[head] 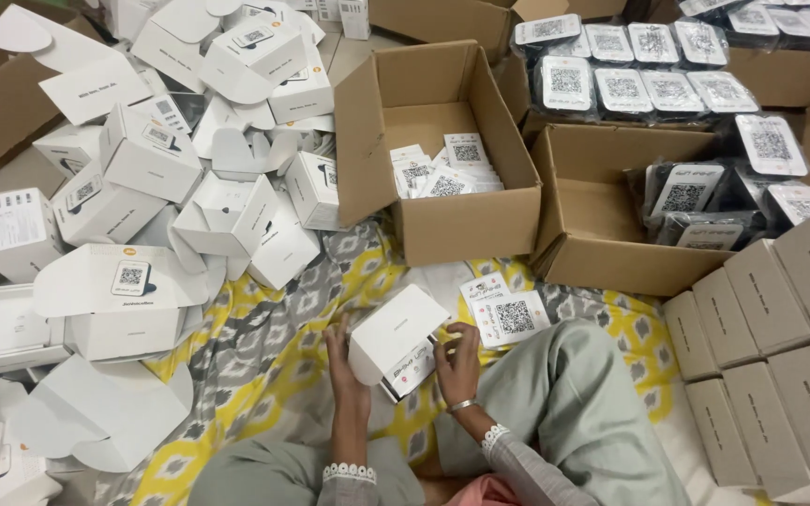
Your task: The person packs small electronic devices into white cardboard boxes and stacks them.
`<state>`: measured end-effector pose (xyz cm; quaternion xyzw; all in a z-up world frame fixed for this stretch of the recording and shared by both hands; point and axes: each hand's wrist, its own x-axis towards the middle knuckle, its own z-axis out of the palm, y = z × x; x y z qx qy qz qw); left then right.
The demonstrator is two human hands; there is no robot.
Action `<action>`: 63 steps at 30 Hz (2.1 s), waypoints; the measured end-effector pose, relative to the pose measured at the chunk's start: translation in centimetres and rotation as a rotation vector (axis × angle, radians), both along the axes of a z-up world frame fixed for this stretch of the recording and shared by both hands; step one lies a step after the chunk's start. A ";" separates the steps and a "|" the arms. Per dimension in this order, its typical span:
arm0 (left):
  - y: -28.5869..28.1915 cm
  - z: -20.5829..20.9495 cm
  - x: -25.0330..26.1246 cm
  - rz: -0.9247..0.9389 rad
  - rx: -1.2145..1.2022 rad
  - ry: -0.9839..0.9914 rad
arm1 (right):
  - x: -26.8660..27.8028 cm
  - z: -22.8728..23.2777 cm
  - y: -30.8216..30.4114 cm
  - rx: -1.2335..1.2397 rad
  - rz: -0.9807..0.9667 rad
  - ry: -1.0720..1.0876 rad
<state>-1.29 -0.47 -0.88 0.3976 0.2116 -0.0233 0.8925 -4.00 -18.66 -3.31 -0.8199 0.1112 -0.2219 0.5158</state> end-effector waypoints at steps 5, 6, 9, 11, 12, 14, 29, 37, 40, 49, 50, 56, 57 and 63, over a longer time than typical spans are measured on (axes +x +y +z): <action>-0.4 0.2 -0.4 -0.022 -0.014 -0.046 | 0.7 1.4 -1.7 0.201 0.265 0.131; -0.4 0.3 -0.6 -0.010 0.002 -0.023 | 0.6 1.5 -1.7 0.254 0.352 0.089; -0.4 0.3 -0.5 -0.014 0.022 -0.013 | 0.6 -0.6 -1.8 0.252 0.331 0.177; -0.5 0.2 -0.6 -0.014 -0.003 -0.013 | 0.6 -0.7 -1.8 0.240 0.329 0.178; -0.5 0.0 -0.8 -0.017 -0.026 -0.013 | 0.5 -0.9 -1.7 0.230 0.324 0.179; -0.4 -0.1 -0.7 -0.004 -0.033 -0.021 | 0.6 -1.7 -1.9 0.252 0.331 0.170; -2.2 0.4 -1.1 0.135 -0.128 -0.103 | 1.5 -6.5 -3.5 0.361 0.347 0.193; -0.6 -1.8 -0.7 0.029 0.154 0.059 | 2.1 -2.1 -5.1 0.809 0.199 0.430; 0.2 -4.3 -0.4 -0.067 0.530 -0.077 | 3.3 -1.9 -7.3 0.943 0.066 0.372; -1.2 -12.7 -1.5 -0.117 1.042 0.035 | 3.8 0.1 -2.7 -0.255 0.407 0.040; -1.7 -12.4 -2.2 -0.172 1.011 0.112 | 3.4 -1.2 -2.4 -0.239 0.369 0.112; -4.9 -14.5 -4.9 -0.152 0.671 0.212 | 2.8 -3.1 -2.3 -0.111 0.350 0.217; -5.3 -13.5 -5.1 -0.135 0.579 0.204 | 3.0 -3.4 -2.3 -0.085 0.353 0.242; -3.3 -7.9 -5.7 -0.036 0.127 0.228 | 2.3 -3.7 -1.8 0.302 0.603 0.658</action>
